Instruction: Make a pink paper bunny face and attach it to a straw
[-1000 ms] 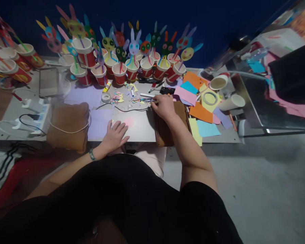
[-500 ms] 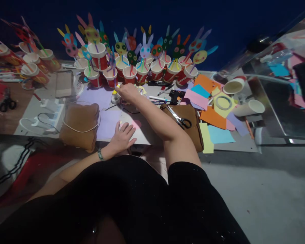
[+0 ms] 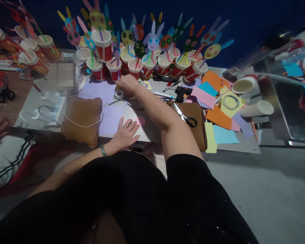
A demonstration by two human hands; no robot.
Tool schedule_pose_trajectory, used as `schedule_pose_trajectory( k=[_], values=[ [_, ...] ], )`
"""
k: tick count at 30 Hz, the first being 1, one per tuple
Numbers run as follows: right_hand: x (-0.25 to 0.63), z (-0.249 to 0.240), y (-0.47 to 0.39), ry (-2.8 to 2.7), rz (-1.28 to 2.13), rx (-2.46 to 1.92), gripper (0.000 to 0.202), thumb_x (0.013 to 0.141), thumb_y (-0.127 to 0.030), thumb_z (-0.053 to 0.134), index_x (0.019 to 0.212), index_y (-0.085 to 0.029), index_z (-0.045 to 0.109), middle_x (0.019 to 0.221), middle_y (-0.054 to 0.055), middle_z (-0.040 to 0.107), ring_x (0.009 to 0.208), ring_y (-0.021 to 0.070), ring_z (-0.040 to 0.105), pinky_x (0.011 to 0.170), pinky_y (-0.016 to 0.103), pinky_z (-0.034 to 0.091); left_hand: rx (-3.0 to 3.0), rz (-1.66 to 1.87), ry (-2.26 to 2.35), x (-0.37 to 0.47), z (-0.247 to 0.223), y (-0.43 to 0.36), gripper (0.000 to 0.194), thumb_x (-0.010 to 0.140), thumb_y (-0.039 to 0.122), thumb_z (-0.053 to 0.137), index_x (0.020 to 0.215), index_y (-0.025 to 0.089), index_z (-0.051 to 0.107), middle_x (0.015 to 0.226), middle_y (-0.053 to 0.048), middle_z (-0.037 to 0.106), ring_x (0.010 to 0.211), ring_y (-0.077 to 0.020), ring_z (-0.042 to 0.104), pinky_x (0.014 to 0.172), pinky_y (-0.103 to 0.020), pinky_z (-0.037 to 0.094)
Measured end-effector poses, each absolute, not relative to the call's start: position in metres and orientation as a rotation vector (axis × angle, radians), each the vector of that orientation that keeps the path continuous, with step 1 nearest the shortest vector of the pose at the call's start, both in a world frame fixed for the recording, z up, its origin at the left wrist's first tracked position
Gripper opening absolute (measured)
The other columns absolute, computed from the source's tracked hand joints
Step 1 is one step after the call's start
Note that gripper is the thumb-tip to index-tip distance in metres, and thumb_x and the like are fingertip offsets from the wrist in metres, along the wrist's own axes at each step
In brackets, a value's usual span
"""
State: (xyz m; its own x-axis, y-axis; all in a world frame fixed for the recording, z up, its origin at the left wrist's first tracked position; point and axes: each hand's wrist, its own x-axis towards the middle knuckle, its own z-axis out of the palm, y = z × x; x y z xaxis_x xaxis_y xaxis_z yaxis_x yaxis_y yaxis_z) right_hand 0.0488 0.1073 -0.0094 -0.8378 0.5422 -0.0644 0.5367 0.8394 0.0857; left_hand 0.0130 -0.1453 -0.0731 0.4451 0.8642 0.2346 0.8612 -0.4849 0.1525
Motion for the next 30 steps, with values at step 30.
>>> schedule_pose_trajectory(
  k=[30],
  values=[
    [0.198,-0.066,-0.074,2.939,-1.616,2.285,0.027,0.085,-0.043,0.069,0.103,-0.024,0.068,0.092,0.004,0.071,0.078,0.0182,0.067,0.069,0.034,0.057,2.553,0.358,1.531,0.014,-0.074,-0.149,0.054,0.104,0.038,0.038,0.151,0.016,0.051,0.151,-0.015,0.057,0.134,-0.0341,0.051,0.108,-0.049,0.037]
  ],
)
